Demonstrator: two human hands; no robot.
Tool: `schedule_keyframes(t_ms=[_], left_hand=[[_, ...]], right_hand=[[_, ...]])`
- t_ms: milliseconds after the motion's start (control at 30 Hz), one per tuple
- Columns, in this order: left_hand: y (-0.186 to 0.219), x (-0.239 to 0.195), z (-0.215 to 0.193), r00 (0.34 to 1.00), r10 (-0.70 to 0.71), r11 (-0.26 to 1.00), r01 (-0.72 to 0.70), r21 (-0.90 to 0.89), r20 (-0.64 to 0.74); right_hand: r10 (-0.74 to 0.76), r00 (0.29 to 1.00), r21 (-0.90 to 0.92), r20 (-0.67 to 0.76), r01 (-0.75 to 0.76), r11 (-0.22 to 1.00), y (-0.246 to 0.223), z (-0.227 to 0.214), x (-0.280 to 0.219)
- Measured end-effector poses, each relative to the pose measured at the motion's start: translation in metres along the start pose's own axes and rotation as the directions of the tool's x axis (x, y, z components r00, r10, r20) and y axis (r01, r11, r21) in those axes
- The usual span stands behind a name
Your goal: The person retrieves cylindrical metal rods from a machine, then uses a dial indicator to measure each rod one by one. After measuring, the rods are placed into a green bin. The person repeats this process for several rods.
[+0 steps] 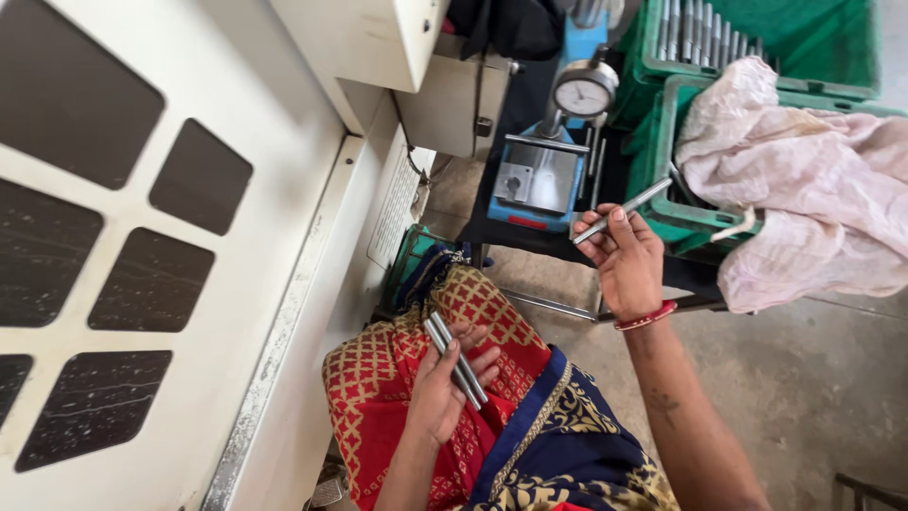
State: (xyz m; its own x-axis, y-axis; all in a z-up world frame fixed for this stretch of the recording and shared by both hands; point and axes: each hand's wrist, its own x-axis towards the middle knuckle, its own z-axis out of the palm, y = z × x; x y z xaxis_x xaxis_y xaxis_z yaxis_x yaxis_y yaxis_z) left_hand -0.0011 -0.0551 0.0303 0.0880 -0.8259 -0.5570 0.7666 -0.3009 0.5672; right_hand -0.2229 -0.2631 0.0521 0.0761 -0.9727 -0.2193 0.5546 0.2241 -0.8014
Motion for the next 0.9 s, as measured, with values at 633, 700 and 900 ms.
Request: schedule_keyframes(t_ms=[633, 700, 900], left_hand=[[-0.015, 0.164, 0.093, 0.963, -0.152, 0.075, -0.215, 0.974, 0.224], [0.025, 0.204, 0.104, 0.916, 0.287, -0.073, -0.272, 0.959, 0.282], [0.089, 0.274, 0.122, 0.834, 0.448, -0.276, -0.212, 0.937, 0.321]], right_hand=[[0.262, 0.948, -0.393, 0.182, -0.174, 0.903, 0.063, -0.054, -0.048], [0.302, 0.938, -0.341, 0.173, -0.230, 0.911, 0.057, -0.069, -0.049], [0.481, 0.869, -0.308, 0.116, -0.429, 0.849, 0.051, -0.072, -0.061]])
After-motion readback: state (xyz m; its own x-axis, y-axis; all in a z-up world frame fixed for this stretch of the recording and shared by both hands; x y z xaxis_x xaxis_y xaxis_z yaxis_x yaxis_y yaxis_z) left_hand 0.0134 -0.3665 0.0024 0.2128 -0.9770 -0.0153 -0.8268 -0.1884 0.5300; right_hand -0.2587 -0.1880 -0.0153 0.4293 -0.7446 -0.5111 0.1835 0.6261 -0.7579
